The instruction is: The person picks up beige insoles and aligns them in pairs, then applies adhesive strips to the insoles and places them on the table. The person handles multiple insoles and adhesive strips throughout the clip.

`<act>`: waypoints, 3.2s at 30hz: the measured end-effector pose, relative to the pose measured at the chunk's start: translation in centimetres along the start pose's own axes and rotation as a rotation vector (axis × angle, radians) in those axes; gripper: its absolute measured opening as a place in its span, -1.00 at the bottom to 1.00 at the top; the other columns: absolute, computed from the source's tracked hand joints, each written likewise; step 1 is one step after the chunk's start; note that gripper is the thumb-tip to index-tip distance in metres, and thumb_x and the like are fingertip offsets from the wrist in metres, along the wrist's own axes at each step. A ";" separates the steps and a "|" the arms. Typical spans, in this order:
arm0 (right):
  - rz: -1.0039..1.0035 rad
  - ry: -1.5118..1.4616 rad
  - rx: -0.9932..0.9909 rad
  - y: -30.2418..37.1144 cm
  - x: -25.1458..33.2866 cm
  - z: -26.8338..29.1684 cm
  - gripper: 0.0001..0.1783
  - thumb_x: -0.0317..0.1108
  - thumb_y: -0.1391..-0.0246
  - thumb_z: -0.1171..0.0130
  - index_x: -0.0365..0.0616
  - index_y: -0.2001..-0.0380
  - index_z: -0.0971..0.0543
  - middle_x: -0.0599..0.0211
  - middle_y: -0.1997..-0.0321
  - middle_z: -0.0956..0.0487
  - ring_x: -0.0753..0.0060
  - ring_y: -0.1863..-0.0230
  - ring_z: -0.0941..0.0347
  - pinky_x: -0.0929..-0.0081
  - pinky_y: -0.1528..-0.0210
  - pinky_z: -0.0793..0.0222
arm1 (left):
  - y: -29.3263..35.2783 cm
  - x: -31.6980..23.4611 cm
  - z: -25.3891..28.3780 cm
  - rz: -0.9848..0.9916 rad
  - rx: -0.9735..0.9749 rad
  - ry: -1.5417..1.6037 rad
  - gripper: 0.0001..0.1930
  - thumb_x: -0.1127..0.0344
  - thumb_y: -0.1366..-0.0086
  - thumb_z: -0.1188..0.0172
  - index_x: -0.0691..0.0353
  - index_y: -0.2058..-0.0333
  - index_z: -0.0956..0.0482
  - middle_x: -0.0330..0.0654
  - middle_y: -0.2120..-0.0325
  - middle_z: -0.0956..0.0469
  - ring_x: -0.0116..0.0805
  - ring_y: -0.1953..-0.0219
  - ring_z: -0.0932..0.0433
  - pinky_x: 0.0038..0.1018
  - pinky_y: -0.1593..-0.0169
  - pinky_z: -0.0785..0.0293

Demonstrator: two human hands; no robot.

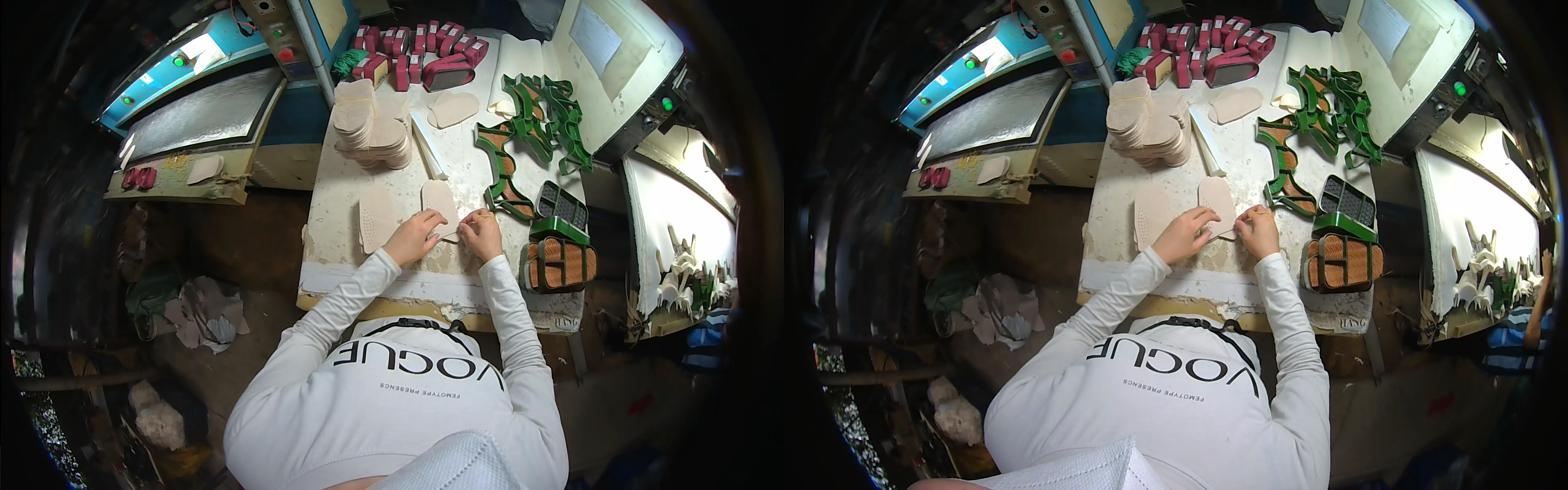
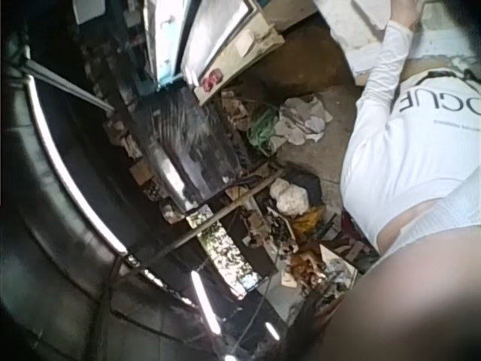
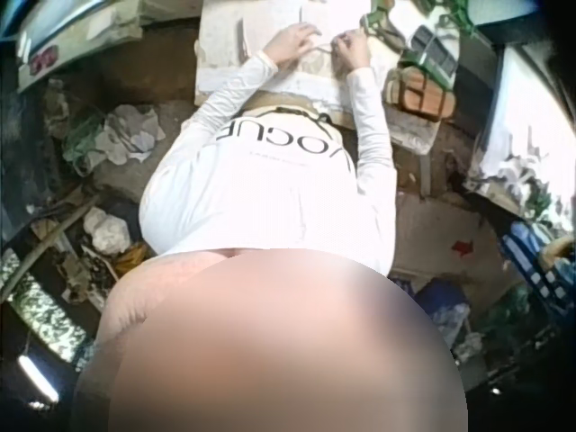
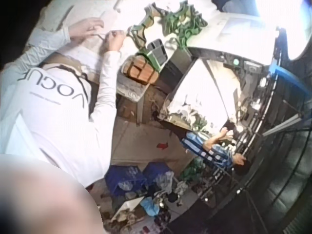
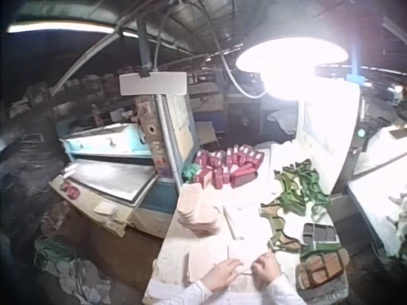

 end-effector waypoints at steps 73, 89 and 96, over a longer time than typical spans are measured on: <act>0.157 0.112 -0.295 2.2 4.0 -4.6 -0.78 -0.44 0.13 -0.24 -0.04 0.31 -0.56 0.29 0.37 -0.58 0.22 0.21 -0.49 0.31 0.24 -0.43 | -3.2 4.8 -1.9 0.235 0.177 -0.164 -0.23 0.45 -0.02 -0.06 -0.03 -0.25 -0.05 0.14 0.55 -0.53 0.15 0.45 -0.54 -0.08 0.29 -0.48; -0.085 -0.263 -0.020 0.8 1.7 -1.7 -0.87 -0.54 0.03 -0.14 -0.24 0.35 -0.58 0.21 0.38 -0.58 0.35 0.43 -0.55 0.52 0.36 -0.48 | 5.8 0.7 -6.2 0.114 -0.020 -0.280 -0.44 0.38 -0.09 -0.13 0.30 -0.12 -0.27 0.11 -0.14 -0.18 0.07 -0.23 -0.15 -0.19 -0.20 -0.22; -0.033 -0.137 0.117 -1.1 3.1 -5.0 -0.84 -0.47 0.10 -0.19 -0.13 0.36 -0.55 0.18 0.35 -0.46 0.17 0.31 -0.49 0.36 0.27 -0.44 | 6.4 1.0 -5.8 0.050 -0.079 -0.272 -0.54 0.36 -0.13 -0.13 0.33 -0.03 -0.35 0.09 -0.09 -0.22 0.06 -0.17 -0.23 -0.20 -0.17 -0.25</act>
Point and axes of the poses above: each hand's wrist, its own y-axis away from the middle knuckle, its own z-axis out of the back of the hand, x = y × z, the point moved 5 cm from there along -y, towards the middle knuckle
